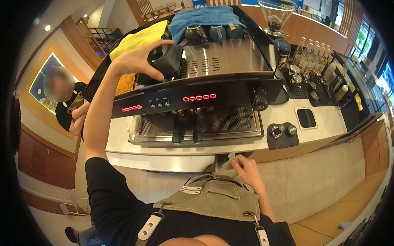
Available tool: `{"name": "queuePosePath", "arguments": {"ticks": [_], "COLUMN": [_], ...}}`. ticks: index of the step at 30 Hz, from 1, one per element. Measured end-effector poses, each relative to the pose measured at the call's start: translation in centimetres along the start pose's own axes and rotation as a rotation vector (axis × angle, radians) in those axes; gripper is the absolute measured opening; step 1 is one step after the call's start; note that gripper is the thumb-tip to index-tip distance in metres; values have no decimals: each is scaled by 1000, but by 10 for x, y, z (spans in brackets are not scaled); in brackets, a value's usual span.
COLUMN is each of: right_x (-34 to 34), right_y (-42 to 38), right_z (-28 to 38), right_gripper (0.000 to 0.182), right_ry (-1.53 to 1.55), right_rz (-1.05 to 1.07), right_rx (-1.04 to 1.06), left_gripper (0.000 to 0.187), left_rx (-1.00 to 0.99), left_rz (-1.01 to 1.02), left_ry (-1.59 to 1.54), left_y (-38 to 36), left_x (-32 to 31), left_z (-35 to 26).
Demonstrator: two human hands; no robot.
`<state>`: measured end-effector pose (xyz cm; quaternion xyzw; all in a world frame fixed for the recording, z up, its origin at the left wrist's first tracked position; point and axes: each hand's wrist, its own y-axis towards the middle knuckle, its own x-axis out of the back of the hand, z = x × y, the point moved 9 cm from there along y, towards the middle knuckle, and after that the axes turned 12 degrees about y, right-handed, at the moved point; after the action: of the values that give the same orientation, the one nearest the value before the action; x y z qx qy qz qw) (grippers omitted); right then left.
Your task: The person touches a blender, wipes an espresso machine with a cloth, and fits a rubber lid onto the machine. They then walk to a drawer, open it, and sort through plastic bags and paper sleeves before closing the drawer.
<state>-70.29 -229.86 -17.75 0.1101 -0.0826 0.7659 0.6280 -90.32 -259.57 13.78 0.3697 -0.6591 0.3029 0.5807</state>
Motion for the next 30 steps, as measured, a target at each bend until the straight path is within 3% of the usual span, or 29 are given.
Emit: {"name": "queuePosePath", "arguments": {"ticks": [11,18,28,30], "right_x": [-19,-31,-53,-55], "right_y": [12,14,22,23], "right_z": [8,13,12,12], "right_gripper": [25,25,28,29], "right_ry": [-15,10,30,27], "right_rz": [68,77,141,160], "right_rx": [-7,34,43,20], "left_gripper": [109,119,118,116], "left_rx": [42,-39,34,-28], "left_rz": [19,-4,-24,-163], "left_ry": [-11,-68,-78,27], "left_y": [-13,-12,-32,-31], "left_x": [-7,-12,-22,-15], "left_z": [19,26,40,40]}}
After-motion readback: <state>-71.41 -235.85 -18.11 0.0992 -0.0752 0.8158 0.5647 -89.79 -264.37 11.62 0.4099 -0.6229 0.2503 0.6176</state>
